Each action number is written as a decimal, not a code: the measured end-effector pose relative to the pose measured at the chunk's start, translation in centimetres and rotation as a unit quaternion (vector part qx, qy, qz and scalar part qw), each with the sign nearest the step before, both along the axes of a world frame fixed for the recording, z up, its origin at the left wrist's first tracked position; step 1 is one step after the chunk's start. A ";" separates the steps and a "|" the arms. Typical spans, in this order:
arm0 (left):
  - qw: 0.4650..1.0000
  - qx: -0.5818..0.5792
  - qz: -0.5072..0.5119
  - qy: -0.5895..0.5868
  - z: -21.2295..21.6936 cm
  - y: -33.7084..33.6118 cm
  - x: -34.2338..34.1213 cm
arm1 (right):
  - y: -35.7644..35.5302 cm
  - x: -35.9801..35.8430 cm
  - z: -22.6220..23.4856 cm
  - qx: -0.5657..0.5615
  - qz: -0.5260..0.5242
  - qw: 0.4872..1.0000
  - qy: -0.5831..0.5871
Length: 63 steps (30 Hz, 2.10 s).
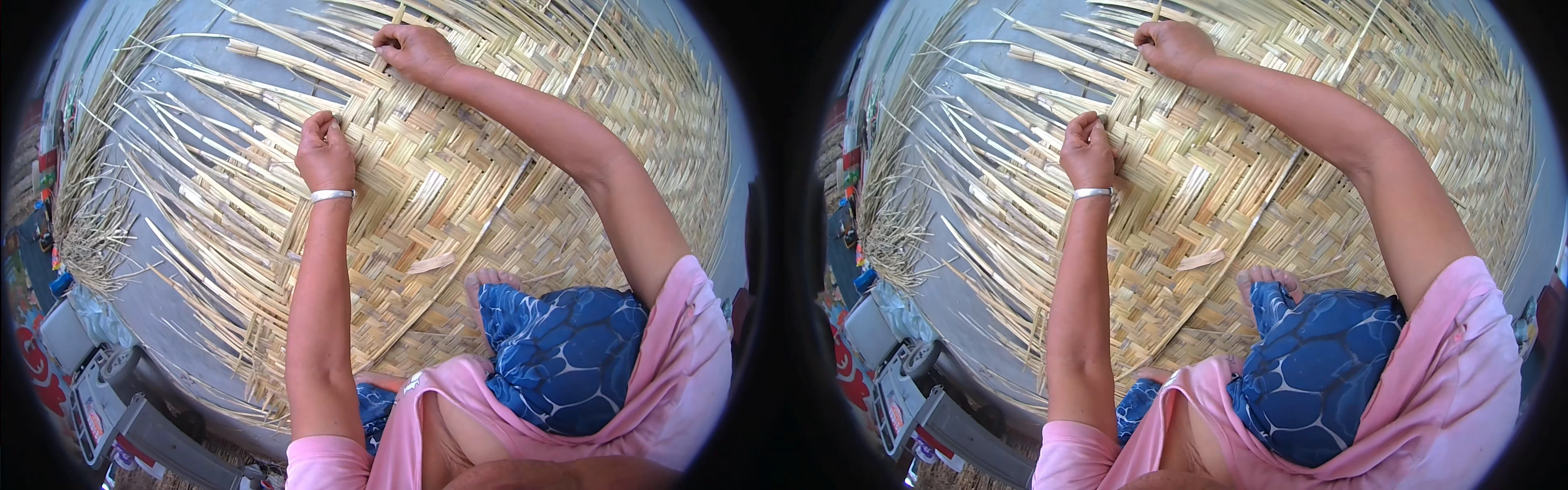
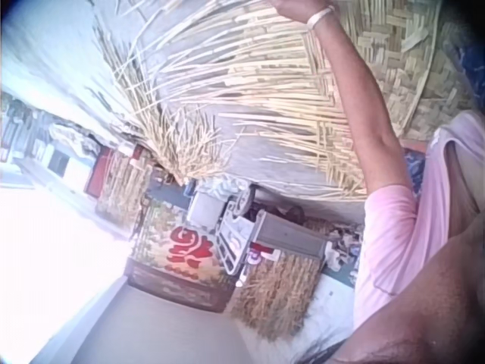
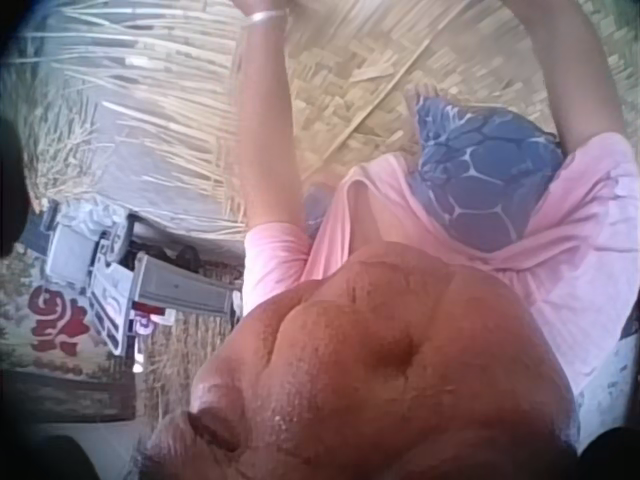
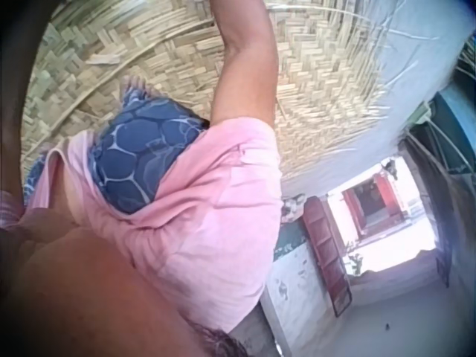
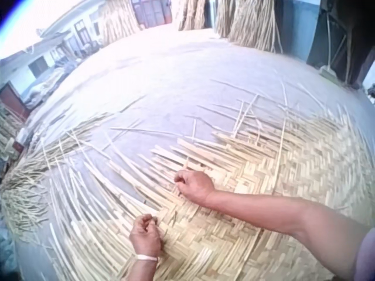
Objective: The person weaves a mat by hand using dried palm leaves, interlacing strips in a consistent pattern while sitting on the floor. The hands repeatedly pick up, align, and press down the leaf strips to form the woven structure.
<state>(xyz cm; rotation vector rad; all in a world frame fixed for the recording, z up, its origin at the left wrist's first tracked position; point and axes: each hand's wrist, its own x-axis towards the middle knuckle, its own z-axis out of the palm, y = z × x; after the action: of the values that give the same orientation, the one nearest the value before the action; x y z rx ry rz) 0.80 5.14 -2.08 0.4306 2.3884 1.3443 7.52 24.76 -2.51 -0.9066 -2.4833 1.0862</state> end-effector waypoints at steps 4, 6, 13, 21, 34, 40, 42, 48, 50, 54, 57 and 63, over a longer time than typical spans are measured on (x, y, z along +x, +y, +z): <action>0.998 -0.049 -0.037 0.033 0.4 -0.3 -0.6 | -0.2 0.8 0.1 0.014 0.004 1.000 -0.008; 0.995 -0.070 -0.069 0.036 1.0 0.1 -1.2 | 0.3 0.4 -0.3 -0.031 0.003 0.999 0.001; 0.945 -0.063 -0.218 0.235 3.1 6.9 -0.8 | 3.2 1.0 1.0 -0.442 -0.032 0.884 0.150; 0.968 -0.145 -0.181 0.092 1.6 11.8 -1.6 | 5.6 2.1 2.4 -0.548 -0.038 0.815 0.184; 0.958 -0.241 -0.110 0.113 4.2 12.5 -0.9 | 10.0 -11.6 -4.5 0.019 0.170 0.981 -0.094; 0.941 -0.250 -0.174 0.146 4.4 12.9 -2.4 | 8.6 -9.2 1.8 -0.305 0.037 0.946 -0.099; 0.938 -0.246 -0.206 0.133 3.8 13.6 -3.4 | 8.6 -8.8 1.3 -0.318 0.042 0.945 -0.060; 0.929 -0.305 -0.201 0.063 4.3 14.1 -4.2 | 8.3 -8.2 1.5 -0.276 0.145 0.942 -0.125; 0.930 -0.307 -0.191 0.058 4.2 14.2 -4.4 | 8.2 -8.0 1.5 -0.303 0.125 0.938 -0.114; 0.961 -0.246 -0.129 -0.022 2.1 14.5 -5.0 | 9.5 -7.6 0.4 -0.262 0.147 0.950 -0.087; 0.988 -0.105 -0.092 -0.060 -0.3 13.6 -6.2 | 8.3 -7.0 1.8 -0.305 0.128 0.941 -0.071; 0.985 -0.054 -0.047 -0.159 0.7 13.6 -5.2 | 8.7 -6.5 1.1 -0.252 0.148 0.956 -0.025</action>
<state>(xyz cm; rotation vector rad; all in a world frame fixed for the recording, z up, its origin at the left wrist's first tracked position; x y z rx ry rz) -4.44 18.74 -1.43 0.2706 2.1375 1.1410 0.99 33.48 -1.44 -0.6920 -2.4766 1.8764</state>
